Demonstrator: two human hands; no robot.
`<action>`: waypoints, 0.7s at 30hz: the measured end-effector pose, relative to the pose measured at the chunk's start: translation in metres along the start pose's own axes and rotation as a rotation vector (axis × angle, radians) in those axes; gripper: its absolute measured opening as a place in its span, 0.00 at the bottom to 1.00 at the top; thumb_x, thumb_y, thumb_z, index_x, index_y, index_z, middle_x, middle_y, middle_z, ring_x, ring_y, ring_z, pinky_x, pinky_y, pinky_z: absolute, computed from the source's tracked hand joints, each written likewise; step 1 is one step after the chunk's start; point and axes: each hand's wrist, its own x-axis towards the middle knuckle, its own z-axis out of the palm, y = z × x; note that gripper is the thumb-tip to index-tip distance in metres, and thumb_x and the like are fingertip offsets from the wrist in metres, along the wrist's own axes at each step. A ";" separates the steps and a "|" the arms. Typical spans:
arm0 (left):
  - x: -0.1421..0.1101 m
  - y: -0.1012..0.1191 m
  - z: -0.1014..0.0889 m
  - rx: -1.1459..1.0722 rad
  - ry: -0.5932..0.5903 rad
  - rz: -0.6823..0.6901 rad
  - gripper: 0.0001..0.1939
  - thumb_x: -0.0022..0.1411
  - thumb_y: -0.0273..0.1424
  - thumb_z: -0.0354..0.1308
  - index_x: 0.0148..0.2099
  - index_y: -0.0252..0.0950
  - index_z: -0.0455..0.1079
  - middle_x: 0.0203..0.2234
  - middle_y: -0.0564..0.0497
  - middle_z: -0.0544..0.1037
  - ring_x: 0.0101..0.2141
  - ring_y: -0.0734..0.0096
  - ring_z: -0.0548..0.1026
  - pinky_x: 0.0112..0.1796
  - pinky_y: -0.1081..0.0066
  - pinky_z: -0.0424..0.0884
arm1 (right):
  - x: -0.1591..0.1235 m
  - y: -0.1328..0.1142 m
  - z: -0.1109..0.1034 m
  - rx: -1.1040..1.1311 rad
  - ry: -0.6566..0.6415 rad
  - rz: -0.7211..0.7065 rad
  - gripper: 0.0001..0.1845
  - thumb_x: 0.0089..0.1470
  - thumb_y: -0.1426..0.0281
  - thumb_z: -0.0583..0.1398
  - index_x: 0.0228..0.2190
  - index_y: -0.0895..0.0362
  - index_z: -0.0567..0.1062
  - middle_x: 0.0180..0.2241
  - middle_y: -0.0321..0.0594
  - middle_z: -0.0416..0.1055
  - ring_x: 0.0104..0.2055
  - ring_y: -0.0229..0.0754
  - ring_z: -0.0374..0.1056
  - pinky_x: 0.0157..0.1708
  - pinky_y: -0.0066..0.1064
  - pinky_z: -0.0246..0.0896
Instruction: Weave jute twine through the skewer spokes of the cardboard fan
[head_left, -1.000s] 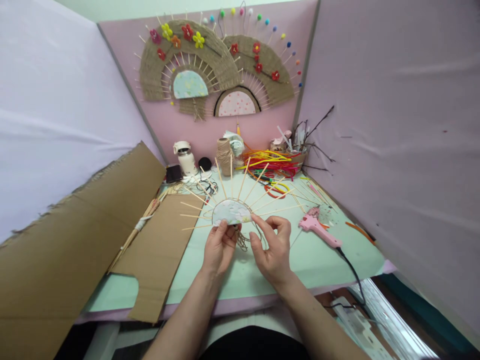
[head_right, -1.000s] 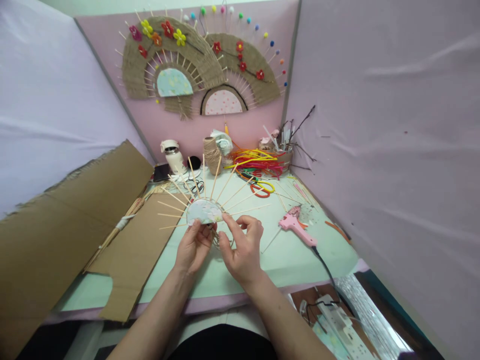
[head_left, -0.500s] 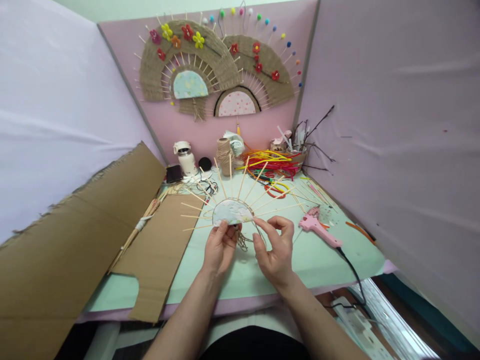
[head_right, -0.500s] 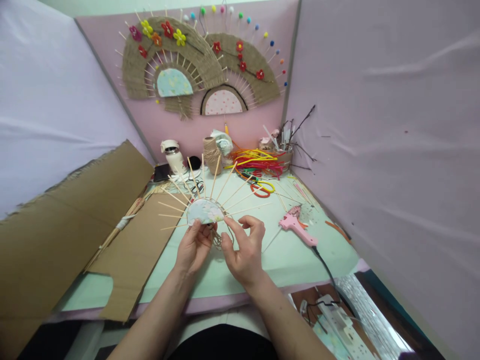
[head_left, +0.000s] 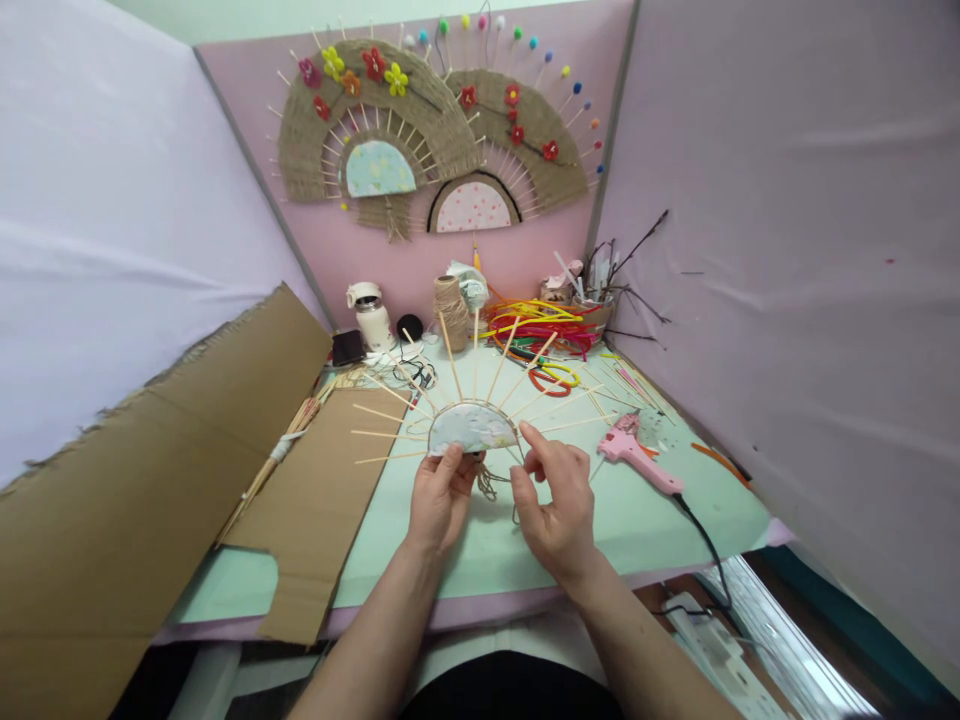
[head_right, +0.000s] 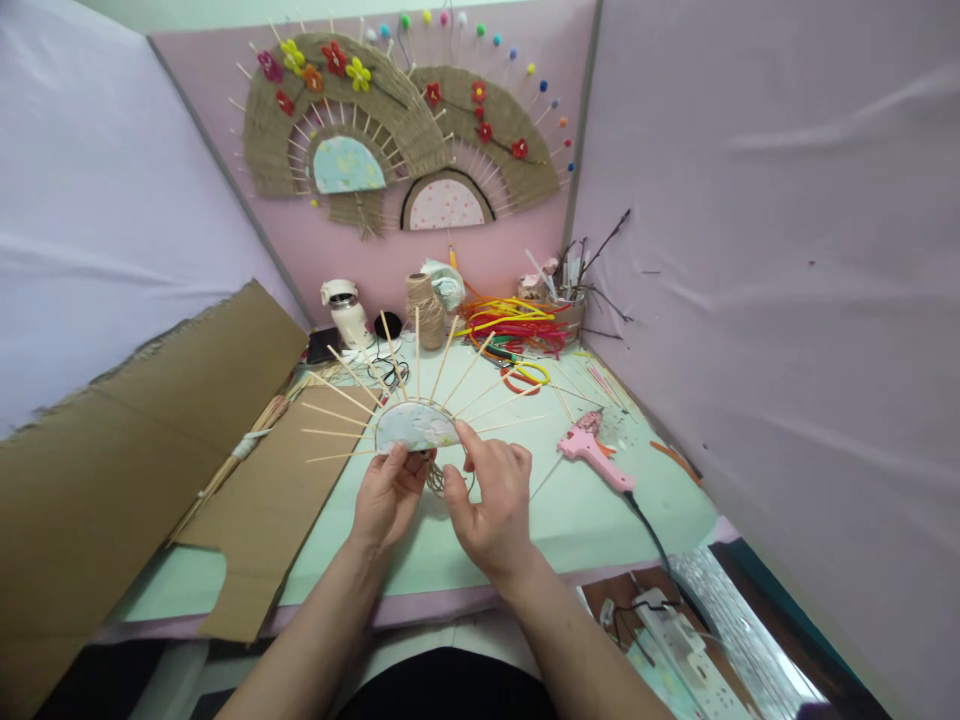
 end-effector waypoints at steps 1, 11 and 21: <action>-0.001 0.000 0.001 0.024 -0.005 0.017 0.13 0.48 0.31 0.72 0.38 0.34 0.78 0.32 0.48 0.83 0.33 0.71 0.80 0.41 0.72 0.74 | 0.001 -0.001 0.000 0.005 -0.023 0.006 0.27 0.60 0.73 0.56 0.60 0.56 0.64 0.27 0.33 0.67 0.29 0.38 0.64 0.37 0.37 0.59; -0.005 -0.004 0.003 0.162 0.007 0.127 0.14 0.45 0.31 0.73 0.36 0.34 0.78 0.32 0.48 0.83 0.36 0.67 0.79 0.43 0.69 0.73 | 0.000 0.000 0.000 -0.017 -0.019 0.044 0.27 0.61 0.70 0.56 0.61 0.58 0.63 0.21 0.29 0.64 0.23 0.36 0.61 0.31 0.33 0.60; -0.003 -0.009 -0.006 0.311 0.040 0.192 0.13 0.46 0.32 0.72 0.36 0.34 0.78 0.29 0.49 0.82 0.33 0.67 0.77 0.39 0.70 0.71 | -0.002 -0.003 0.000 0.079 0.182 -0.075 0.33 0.55 0.77 0.58 0.61 0.55 0.60 0.51 0.51 0.68 0.53 0.52 0.66 0.49 0.51 0.66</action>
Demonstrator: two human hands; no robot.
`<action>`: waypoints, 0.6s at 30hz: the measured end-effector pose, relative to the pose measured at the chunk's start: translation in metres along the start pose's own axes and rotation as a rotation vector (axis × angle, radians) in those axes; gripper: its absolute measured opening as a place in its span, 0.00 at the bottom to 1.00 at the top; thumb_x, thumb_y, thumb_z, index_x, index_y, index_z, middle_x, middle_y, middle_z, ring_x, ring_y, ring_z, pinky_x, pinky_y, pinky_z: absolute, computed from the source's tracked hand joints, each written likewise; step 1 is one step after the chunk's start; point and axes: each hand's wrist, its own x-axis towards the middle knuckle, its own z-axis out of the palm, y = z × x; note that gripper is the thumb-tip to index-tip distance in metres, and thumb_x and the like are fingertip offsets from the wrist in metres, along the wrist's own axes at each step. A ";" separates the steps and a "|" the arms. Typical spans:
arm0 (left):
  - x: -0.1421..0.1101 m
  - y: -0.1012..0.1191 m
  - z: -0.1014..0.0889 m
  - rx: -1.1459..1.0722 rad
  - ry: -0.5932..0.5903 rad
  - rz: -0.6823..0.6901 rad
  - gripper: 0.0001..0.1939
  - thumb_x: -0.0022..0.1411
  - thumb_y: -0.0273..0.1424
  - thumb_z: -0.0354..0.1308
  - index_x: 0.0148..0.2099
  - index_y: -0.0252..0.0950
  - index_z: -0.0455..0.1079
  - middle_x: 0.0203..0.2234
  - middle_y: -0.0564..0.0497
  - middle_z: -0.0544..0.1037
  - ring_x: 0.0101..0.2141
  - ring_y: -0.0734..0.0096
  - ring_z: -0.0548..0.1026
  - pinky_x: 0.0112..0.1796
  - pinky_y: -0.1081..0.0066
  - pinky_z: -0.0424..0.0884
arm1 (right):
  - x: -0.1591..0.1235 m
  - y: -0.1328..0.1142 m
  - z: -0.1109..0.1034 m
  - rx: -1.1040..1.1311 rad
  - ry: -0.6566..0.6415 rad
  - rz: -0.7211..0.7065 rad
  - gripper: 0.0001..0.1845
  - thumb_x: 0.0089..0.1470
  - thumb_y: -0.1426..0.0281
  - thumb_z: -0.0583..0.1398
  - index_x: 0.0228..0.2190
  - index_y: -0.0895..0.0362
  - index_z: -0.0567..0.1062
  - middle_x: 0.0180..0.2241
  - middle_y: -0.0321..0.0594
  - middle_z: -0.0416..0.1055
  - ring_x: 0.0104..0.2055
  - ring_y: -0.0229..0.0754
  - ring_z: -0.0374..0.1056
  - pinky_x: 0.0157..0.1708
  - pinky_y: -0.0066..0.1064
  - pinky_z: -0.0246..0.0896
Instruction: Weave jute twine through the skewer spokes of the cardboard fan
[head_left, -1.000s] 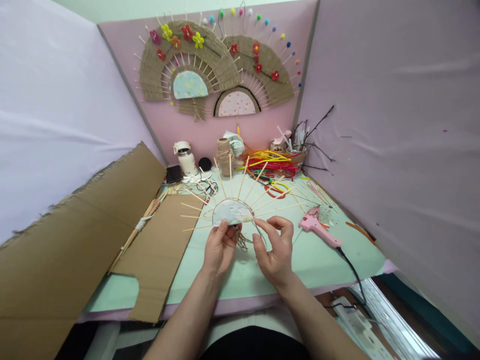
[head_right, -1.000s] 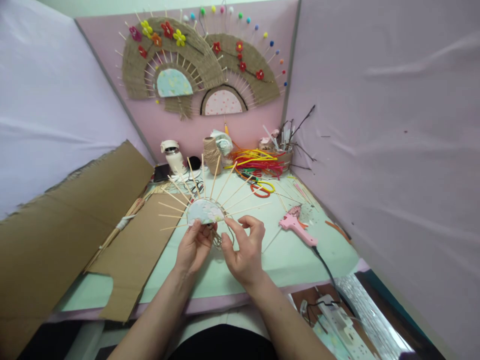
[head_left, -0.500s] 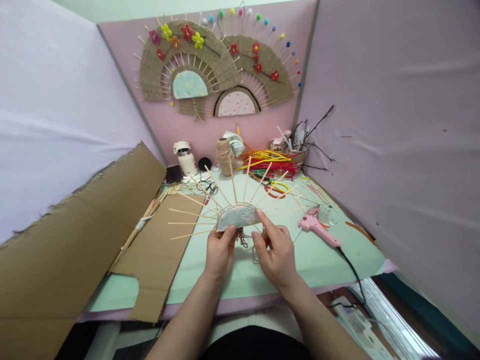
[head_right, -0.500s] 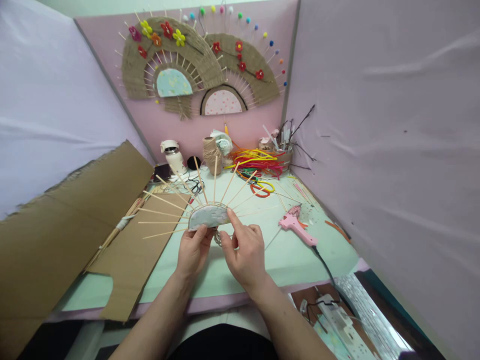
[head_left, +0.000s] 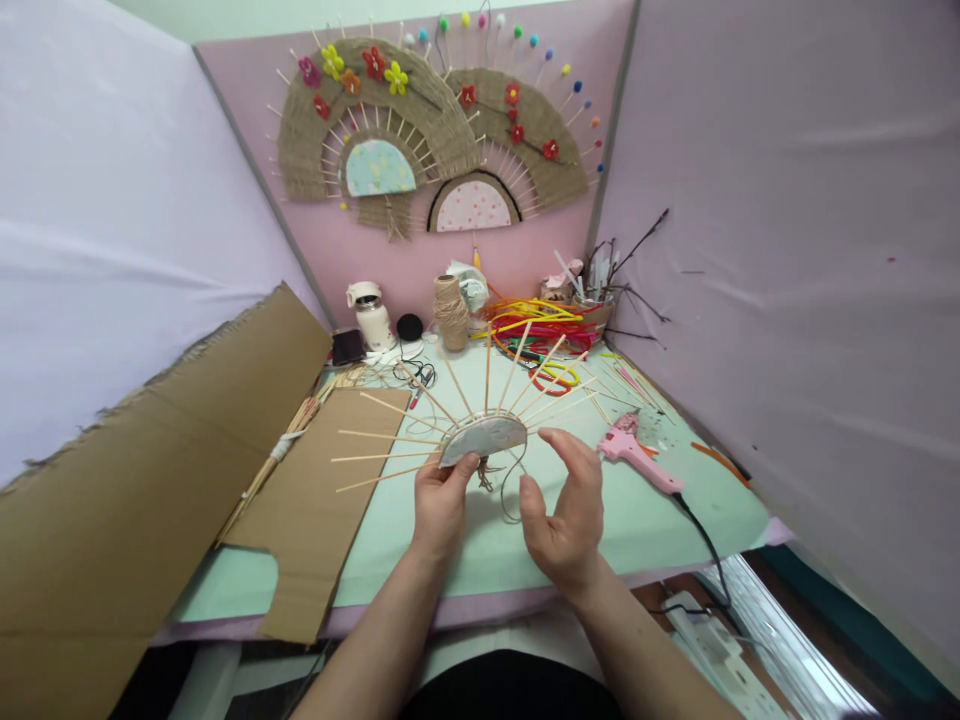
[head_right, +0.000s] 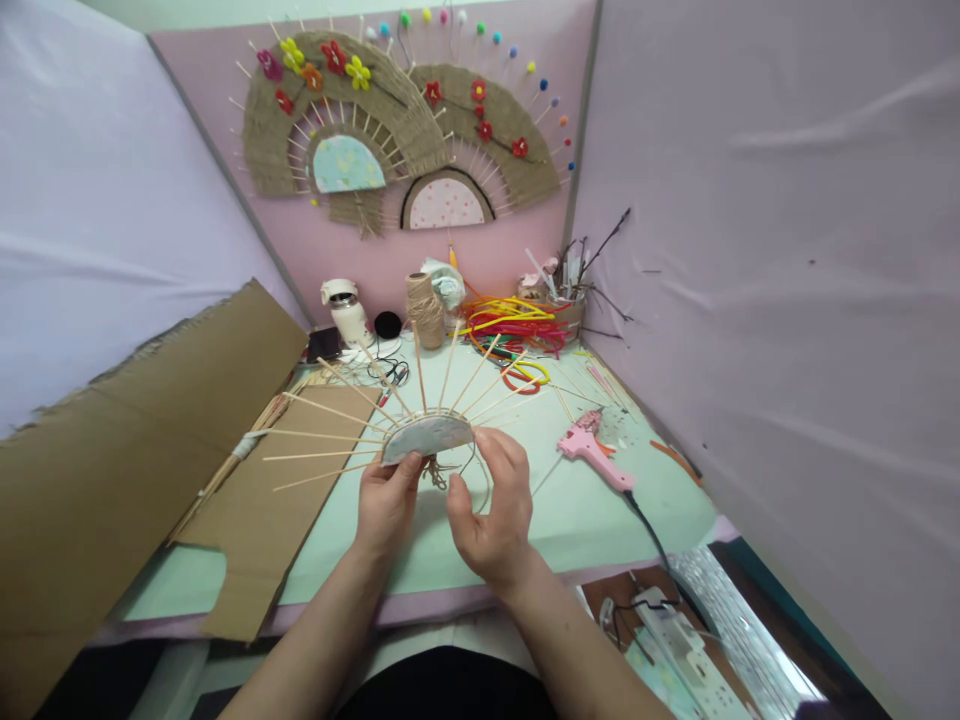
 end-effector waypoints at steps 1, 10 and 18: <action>0.000 -0.001 -0.002 0.036 0.000 0.011 0.13 0.46 0.32 0.72 0.35 0.34 0.78 0.28 0.49 0.81 0.33 0.67 0.77 0.39 0.70 0.71 | 0.000 0.000 0.001 0.014 -0.014 -0.001 0.35 0.54 0.77 0.58 0.62 0.56 0.58 0.53 0.53 0.67 0.56 0.53 0.65 0.51 0.53 0.65; -0.006 0.004 -0.001 0.193 -0.023 0.037 0.10 0.48 0.32 0.72 0.34 0.34 0.79 0.26 0.51 0.80 0.27 0.71 0.74 0.32 0.73 0.68 | 0.002 0.000 0.002 0.009 -0.065 0.010 0.33 0.55 0.75 0.57 0.61 0.55 0.57 0.54 0.51 0.69 0.57 0.53 0.65 0.52 0.55 0.64; -0.008 0.007 0.002 0.195 -0.035 0.029 0.10 0.46 0.31 0.73 0.32 0.35 0.79 0.25 0.52 0.79 0.27 0.71 0.73 0.31 0.72 0.68 | 0.000 0.000 0.002 -0.032 -0.098 -0.020 0.31 0.54 0.74 0.57 0.59 0.55 0.58 0.51 0.51 0.73 0.55 0.52 0.69 0.53 0.53 0.60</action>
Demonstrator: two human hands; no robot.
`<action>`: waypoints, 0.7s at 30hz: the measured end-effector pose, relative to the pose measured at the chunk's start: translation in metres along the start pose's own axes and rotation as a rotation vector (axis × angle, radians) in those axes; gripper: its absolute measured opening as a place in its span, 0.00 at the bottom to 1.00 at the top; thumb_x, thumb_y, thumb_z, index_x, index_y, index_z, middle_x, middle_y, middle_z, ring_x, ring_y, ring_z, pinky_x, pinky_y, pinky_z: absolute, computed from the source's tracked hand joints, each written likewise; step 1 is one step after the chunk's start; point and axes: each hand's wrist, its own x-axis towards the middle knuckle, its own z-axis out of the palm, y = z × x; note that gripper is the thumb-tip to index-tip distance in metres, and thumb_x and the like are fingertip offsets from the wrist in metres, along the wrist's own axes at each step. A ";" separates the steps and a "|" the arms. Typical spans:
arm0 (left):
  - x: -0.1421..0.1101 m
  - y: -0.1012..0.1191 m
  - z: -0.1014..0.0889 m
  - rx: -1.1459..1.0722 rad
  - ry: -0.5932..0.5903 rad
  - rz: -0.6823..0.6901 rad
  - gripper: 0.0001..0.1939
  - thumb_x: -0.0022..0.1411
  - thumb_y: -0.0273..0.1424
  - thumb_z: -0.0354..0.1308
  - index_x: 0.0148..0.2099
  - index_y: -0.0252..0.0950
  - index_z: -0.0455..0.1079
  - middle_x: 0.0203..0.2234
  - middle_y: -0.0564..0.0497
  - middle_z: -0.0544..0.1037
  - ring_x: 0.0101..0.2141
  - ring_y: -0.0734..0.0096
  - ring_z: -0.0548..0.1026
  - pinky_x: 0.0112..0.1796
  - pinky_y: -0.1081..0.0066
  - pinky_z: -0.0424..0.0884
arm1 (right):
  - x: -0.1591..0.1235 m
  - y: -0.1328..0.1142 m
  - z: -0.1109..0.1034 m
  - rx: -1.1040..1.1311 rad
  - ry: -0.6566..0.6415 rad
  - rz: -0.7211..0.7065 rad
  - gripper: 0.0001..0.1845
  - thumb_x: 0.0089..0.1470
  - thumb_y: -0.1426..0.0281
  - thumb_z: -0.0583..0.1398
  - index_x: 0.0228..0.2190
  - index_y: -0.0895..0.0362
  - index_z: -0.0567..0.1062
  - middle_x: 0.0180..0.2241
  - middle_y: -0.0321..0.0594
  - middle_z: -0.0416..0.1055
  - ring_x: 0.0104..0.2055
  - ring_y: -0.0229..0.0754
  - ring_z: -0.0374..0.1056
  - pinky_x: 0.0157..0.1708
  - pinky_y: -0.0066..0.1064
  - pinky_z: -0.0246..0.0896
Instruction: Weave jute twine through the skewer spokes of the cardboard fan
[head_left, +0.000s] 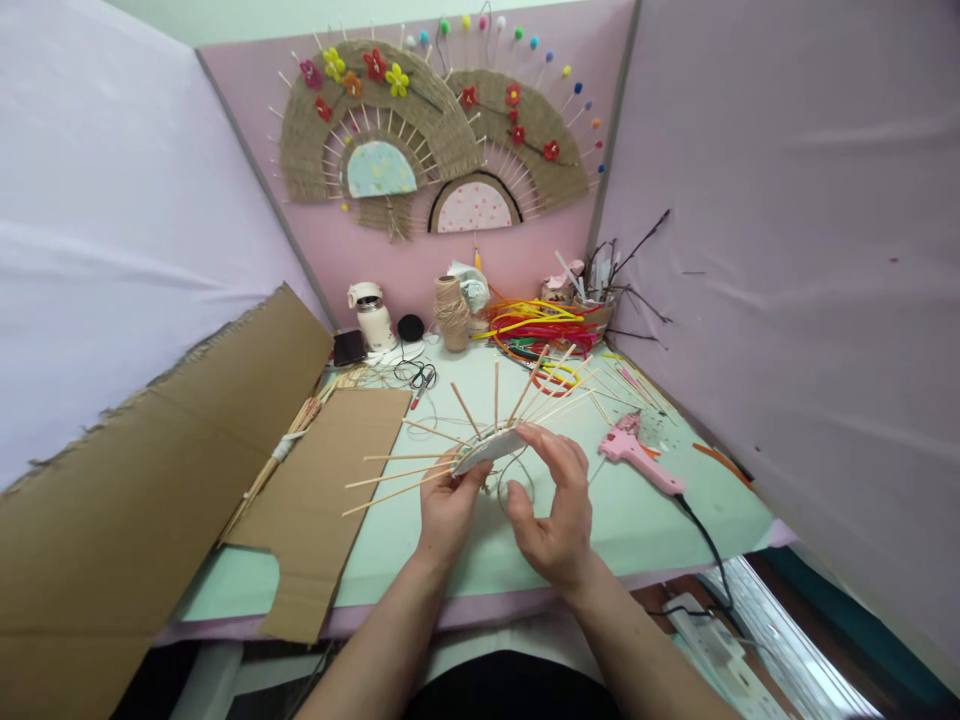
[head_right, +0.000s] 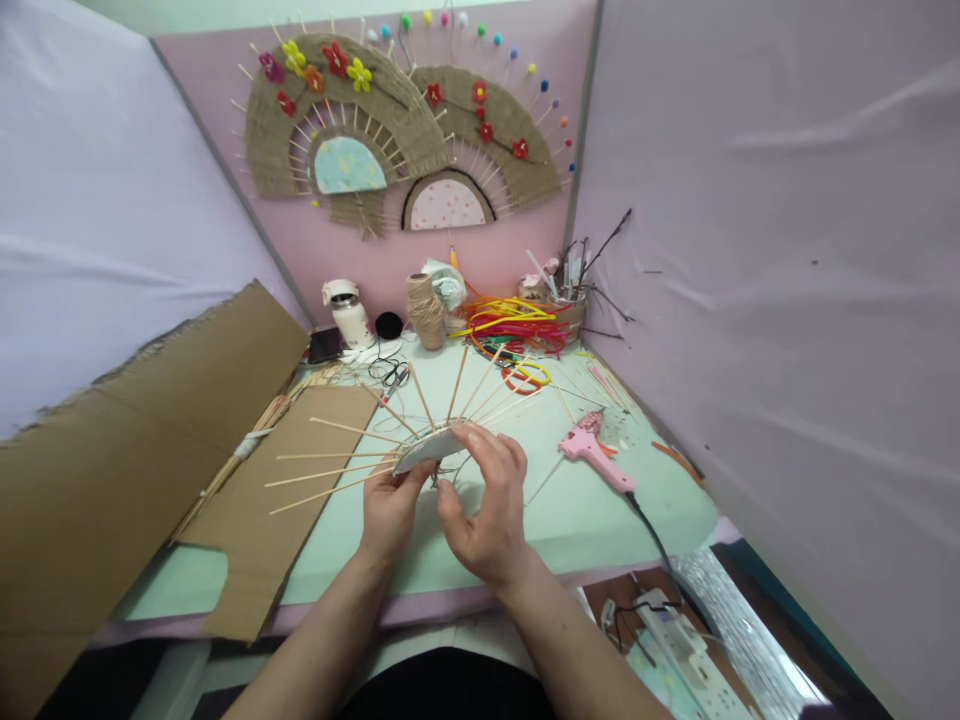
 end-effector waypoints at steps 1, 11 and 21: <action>0.000 0.000 0.000 0.002 0.001 0.000 0.10 0.45 0.31 0.73 0.32 0.35 0.79 0.25 0.52 0.79 0.26 0.71 0.73 0.31 0.72 0.68 | 0.000 0.000 0.000 0.003 0.012 -0.002 0.31 0.54 0.74 0.57 0.59 0.55 0.59 0.51 0.50 0.73 0.55 0.52 0.69 0.53 0.53 0.60; 0.000 -0.002 0.000 0.005 -0.028 0.006 0.12 0.47 0.32 0.72 0.37 0.36 0.80 0.30 0.49 0.82 0.31 0.67 0.76 0.35 0.71 0.71 | -0.001 -0.004 0.000 0.000 -0.037 -0.029 0.31 0.52 0.77 0.57 0.58 0.56 0.61 0.49 0.47 0.75 0.56 0.50 0.69 0.58 0.52 0.51; 0.000 0.000 0.001 0.062 -0.039 0.045 0.13 0.49 0.35 0.70 0.37 0.35 0.79 0.32 0.48 0.82 0.34 0.65 0.78 0.38 0.68 0.72 | 0.000 -0.009 0.001 0.008 -0.077 -0.064 0.27 0.53 0.77 0.57 0.55 0.55 0.63 0.47 0.45 0.77 0.55 0.48 0.70 0.58 0.48 0.50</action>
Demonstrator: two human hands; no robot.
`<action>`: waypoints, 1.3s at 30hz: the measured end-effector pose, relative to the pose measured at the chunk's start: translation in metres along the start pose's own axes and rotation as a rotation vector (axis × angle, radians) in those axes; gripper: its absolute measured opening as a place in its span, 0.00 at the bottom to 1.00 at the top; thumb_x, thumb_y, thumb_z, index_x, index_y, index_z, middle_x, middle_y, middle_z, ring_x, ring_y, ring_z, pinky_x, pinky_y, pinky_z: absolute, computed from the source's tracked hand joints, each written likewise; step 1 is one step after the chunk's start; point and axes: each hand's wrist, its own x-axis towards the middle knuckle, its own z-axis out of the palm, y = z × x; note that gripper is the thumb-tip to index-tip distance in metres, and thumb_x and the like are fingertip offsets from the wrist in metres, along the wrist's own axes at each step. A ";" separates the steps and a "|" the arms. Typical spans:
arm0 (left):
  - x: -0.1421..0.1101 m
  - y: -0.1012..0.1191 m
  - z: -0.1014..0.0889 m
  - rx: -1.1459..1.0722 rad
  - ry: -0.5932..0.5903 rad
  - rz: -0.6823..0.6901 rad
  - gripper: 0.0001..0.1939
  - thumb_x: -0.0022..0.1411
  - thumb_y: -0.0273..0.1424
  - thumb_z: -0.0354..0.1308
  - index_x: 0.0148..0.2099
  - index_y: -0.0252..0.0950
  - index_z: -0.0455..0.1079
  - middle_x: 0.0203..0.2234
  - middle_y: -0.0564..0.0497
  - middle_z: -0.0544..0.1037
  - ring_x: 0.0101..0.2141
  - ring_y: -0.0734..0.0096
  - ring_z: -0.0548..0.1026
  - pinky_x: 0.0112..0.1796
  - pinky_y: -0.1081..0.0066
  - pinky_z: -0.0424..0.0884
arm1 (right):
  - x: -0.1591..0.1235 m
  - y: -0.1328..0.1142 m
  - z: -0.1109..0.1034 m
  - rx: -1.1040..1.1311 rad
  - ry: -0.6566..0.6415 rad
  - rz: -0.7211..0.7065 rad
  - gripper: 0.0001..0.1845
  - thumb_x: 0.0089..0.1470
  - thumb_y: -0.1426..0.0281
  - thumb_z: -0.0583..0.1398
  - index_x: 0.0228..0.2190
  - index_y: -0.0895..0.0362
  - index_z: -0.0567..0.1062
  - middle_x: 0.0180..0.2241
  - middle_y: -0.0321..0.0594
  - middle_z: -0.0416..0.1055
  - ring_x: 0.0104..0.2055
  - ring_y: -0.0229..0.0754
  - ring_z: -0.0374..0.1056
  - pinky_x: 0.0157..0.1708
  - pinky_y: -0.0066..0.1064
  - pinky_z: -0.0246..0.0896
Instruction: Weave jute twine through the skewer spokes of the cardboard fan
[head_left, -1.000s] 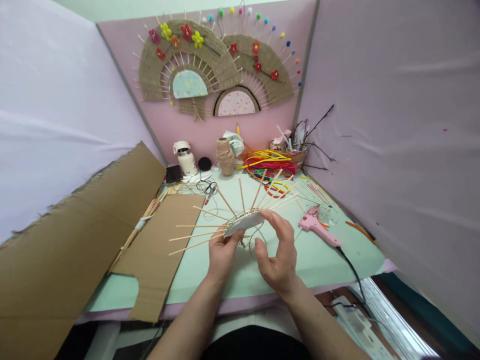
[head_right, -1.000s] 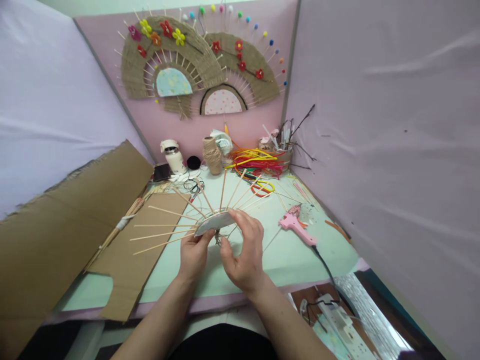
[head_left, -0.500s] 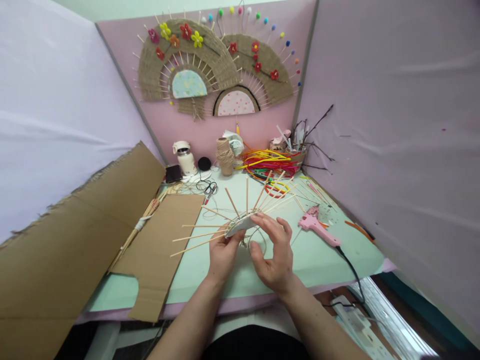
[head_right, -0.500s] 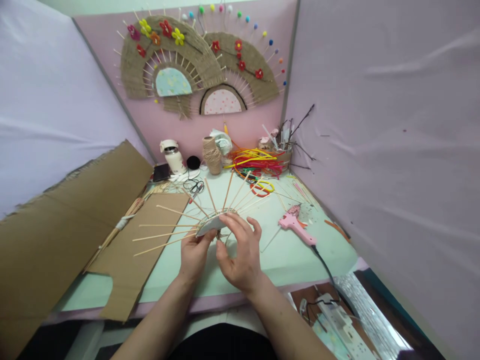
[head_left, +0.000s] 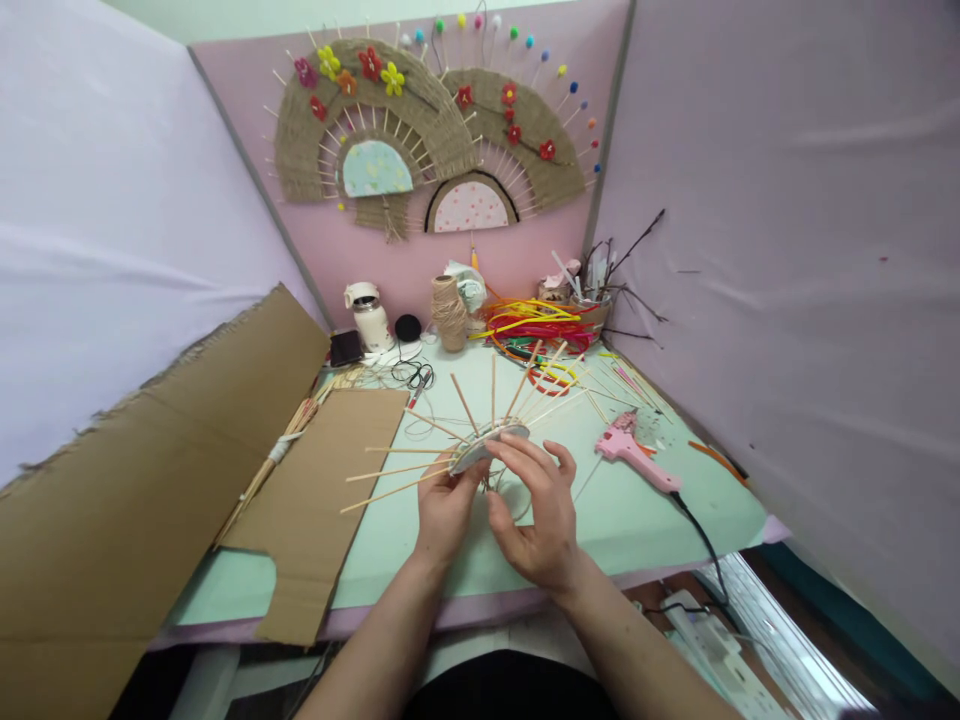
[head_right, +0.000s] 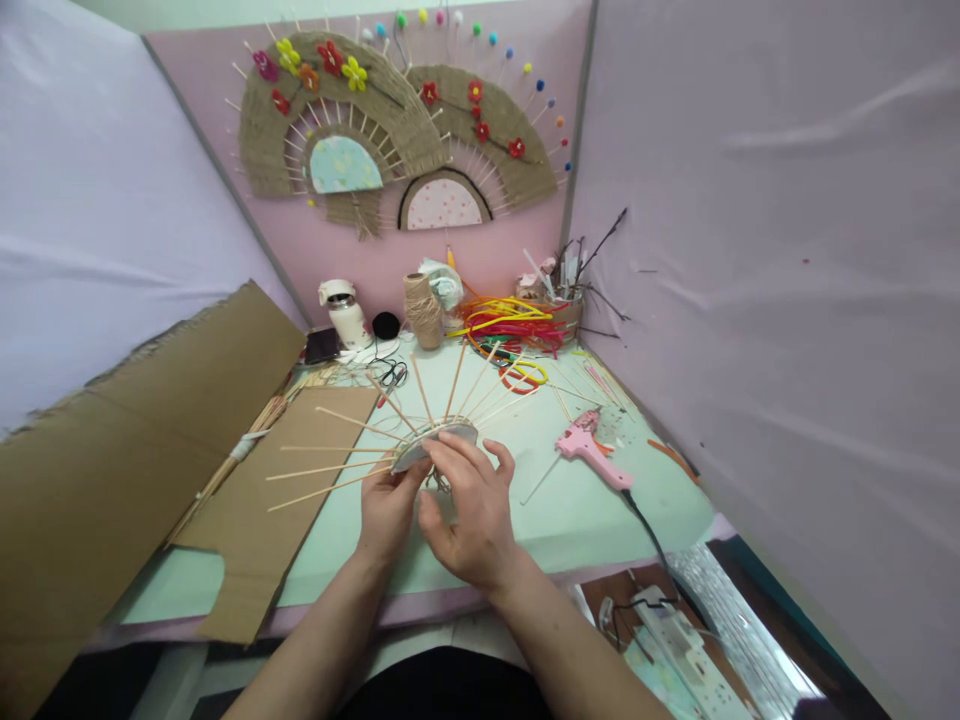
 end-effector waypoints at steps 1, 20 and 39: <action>0.000 0.000 0.000 0.002 -0.003 0.000 0.13 0.49 0.35 0.70 0.38 0.35 0.79 0.33 0.48 0.83 0.35 0.64 0.78 0.39 0.67 0.72 | 0.000 -0.001 0.000 0.006 0.020 -0.003 0.27 0.53 0.77 0.57 0.55 0.55 0.63 0.48 0.45 0.77 0.55 0.48 0.70 0.58 0.48 0.50; 0.019 0.002 -0.006 -0.697 0.042 -0.343 0.09 0.54 0.27 0.68 0.38 0.34 0.75 0.31 0.50 0.83 0.31 0.73 0.79 0.40 0.71 0.76 | -0.010 0.022 -0.002 0.362 0.191 0.584 0.06 0.60 0.69 0.58 0.31 0.54 0.73 0.27 0.35 0.68 0.31 0.39 0.66 0.33 0.32 0.63; 0.021 0.008 -0.005 -0.812 0.061 -0.548 0.12 0.69 0.28 0.50 0.38 0.31 0.74 0.28 0.49 0.81 0.28 0.74 0.79 0.37 0.72 0.77 | -0.008 0.020 0.002 0.599 -0.252 0.748 0.07 0.55 0.64 0.63 0.35 0.54 0.75 0.29 0.35 0.75 0.33 0.39 0.71 0.36 0.30 0.66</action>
